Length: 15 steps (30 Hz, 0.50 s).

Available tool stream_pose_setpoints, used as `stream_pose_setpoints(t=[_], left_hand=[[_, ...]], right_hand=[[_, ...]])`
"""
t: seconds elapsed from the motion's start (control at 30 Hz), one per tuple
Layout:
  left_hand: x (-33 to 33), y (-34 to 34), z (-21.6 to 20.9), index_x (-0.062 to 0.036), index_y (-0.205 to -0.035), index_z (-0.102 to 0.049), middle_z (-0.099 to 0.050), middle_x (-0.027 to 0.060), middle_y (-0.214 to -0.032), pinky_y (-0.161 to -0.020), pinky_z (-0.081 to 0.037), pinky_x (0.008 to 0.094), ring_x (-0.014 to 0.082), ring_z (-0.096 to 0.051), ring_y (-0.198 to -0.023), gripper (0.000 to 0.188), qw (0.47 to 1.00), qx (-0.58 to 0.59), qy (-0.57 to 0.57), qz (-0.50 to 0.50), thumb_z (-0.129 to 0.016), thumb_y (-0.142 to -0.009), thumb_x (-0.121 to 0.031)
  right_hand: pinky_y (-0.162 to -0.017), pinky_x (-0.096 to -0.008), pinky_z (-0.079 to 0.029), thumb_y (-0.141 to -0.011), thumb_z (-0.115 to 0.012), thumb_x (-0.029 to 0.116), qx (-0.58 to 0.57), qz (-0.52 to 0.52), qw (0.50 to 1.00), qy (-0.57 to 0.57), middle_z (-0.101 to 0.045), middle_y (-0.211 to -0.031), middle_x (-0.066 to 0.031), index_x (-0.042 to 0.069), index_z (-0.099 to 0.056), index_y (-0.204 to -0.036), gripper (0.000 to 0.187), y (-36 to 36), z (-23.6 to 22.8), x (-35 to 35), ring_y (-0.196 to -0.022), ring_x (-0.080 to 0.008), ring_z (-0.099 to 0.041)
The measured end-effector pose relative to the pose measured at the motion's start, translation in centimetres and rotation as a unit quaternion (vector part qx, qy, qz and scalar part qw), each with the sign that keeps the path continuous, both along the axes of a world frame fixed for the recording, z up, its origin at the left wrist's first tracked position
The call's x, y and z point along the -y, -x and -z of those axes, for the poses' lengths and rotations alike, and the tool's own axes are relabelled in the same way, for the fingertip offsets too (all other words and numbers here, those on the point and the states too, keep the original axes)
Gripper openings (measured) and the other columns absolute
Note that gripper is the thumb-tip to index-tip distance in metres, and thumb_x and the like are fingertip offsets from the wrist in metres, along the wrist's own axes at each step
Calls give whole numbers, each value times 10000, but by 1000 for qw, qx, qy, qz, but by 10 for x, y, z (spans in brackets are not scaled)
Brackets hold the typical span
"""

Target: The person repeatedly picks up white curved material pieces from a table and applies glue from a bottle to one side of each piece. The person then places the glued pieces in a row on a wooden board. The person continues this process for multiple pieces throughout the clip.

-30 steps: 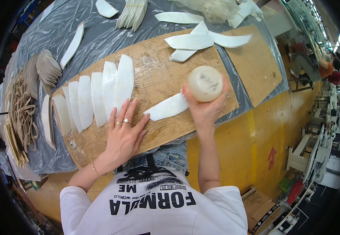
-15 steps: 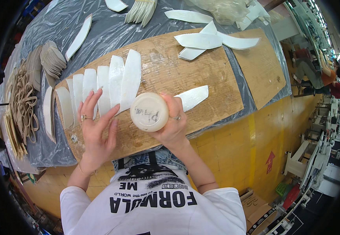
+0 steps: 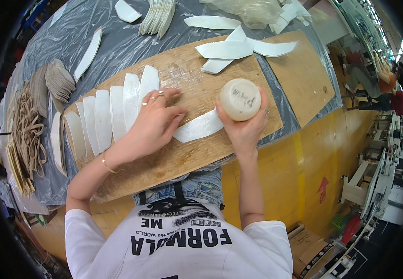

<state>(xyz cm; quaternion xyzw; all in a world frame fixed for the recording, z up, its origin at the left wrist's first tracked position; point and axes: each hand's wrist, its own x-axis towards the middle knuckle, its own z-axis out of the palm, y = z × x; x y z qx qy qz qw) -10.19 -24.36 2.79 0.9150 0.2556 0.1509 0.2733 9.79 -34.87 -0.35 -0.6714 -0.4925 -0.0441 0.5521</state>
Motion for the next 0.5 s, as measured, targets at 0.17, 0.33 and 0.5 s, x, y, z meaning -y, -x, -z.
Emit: stream_pose_setpoints(t=[0.17, 0.33, 0.5], left_hand=[[-8, -34, 5, -41, -975, -726, -549, 188, -1173, -1022, -331, 467, 347, -471, -1149, 188, 998, -44, 32, 34, -589, -878, -125], [-5, -59, 0, -68, -923, -746, -570, 153, -1127, -1001, -345, 447, 320, -484, -1121, 174, 992, -112, -25, 54, -619, -861, -169], [-3, -69, -6, -80, -863, -754, -583, 140, -1125, -999, -345, 443, 309, -495, -1117, 158, 987, -147, -42, 51, -635, -844, -182]], right_hand=[[-804, -353, -546, -693, -874, 190, -11, 99, 995, 32, -570, -1144, -201, -25, -386, -1307, 813, -26, -5, 8, -996, -258, -625], [-831, -363, -544, -745, -815, 140, -83, 203, 972, -87, -594, -1152, -177, -42, -430, -1265, 672, -42, 0, 25, -998, -247, -630], [-863, -367, -524, -822, -698, 156, -216, 102, 966, -97, -590, -1137, -158, -44, -466, -1232, 512, -41, 11, 50, -1000, -239, -615]])
